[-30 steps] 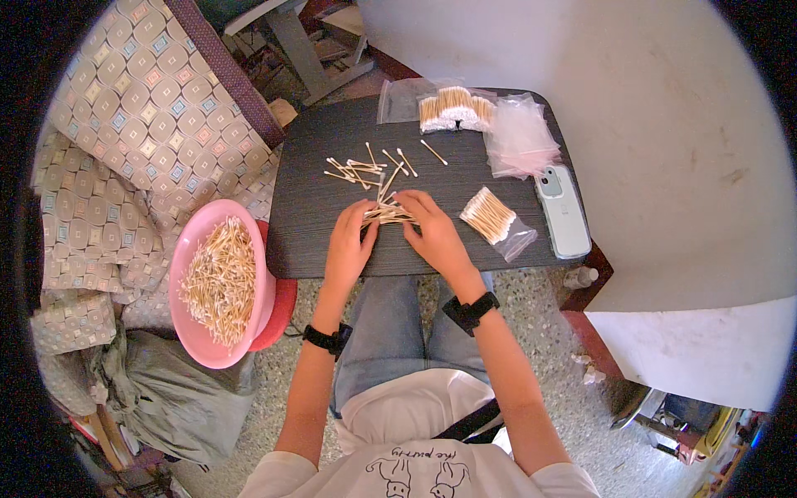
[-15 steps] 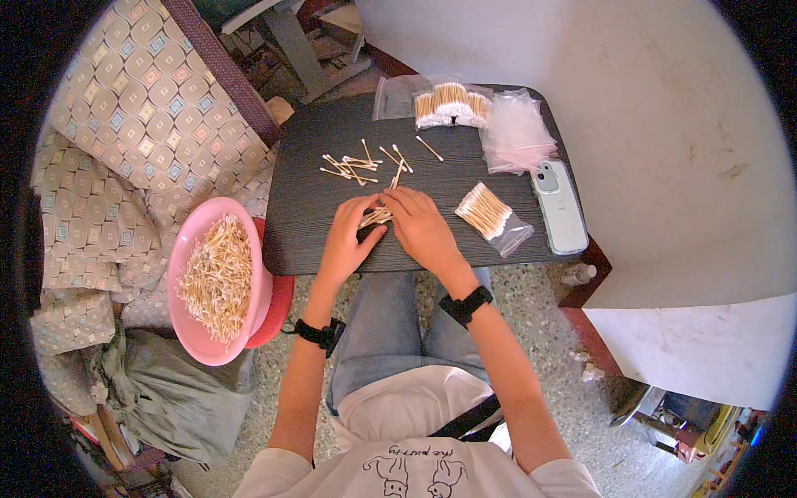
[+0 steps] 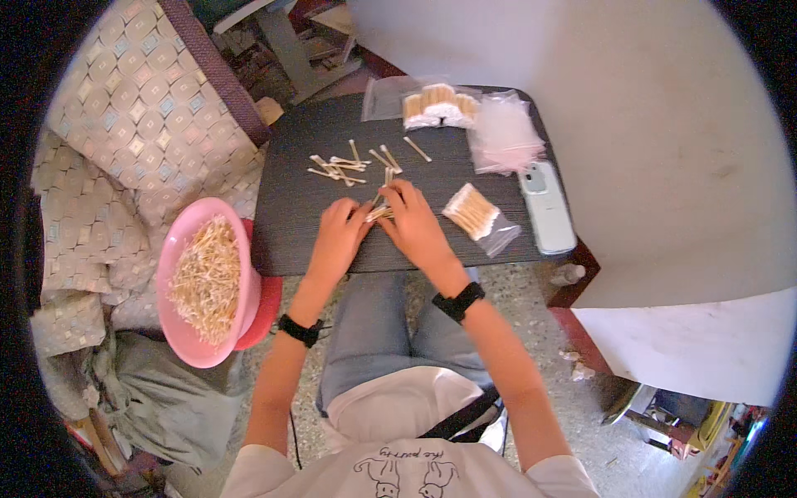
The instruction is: The person fills a plastic bag with cotton swabs from a pink bowl, then arranges another bundle of swabs on the table before sliding them into a second bag.
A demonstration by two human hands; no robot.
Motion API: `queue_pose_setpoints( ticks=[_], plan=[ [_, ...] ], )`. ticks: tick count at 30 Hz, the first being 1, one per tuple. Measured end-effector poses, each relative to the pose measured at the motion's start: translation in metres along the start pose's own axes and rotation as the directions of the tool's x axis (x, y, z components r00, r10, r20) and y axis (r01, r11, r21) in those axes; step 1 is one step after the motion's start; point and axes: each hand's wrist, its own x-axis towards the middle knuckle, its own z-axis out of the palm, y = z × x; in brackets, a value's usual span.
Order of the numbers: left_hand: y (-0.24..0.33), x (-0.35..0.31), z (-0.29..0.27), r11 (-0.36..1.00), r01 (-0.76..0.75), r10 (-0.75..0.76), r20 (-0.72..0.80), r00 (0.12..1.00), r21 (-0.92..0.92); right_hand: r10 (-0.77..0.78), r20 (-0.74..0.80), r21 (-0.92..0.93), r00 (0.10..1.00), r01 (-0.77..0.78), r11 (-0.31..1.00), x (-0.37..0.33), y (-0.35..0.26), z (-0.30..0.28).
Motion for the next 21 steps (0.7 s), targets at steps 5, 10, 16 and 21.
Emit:
queue_pose_setpoints(
  ticks=[5,10,16,21],
  plan=[
    [0.003,0.001,-0.006,0.998,0.06,-0.062,0.076,0.995,0.026,-0.02,-0.022,-0.373,1.0,0.01,0.928,-0.015,-0.006,-0.002],
    [0.002,0.007,-0.005,0.982,0.028,-0.02,0.045,0.999,-0.186,0.157,0.024,-0.334,0.987,-0.141,0.932,-0.02,-0.004,-0.004],
    [-0.01,0.009,-0.003,0.958,0.02,0.0,0.071,0.997,-0.287,-0.025,0.028,-0.044,0.999,0.027,0.999,-0.002,-0.006,-0.003],
    [-0.011,0.01,-0.004,0.953,-0.004,0.034,0.093,0.995,-0.303,-0.086,-0.018,0.01,0.996,0.087,0.996,0.002,0.002,-0.004]
  ],
)
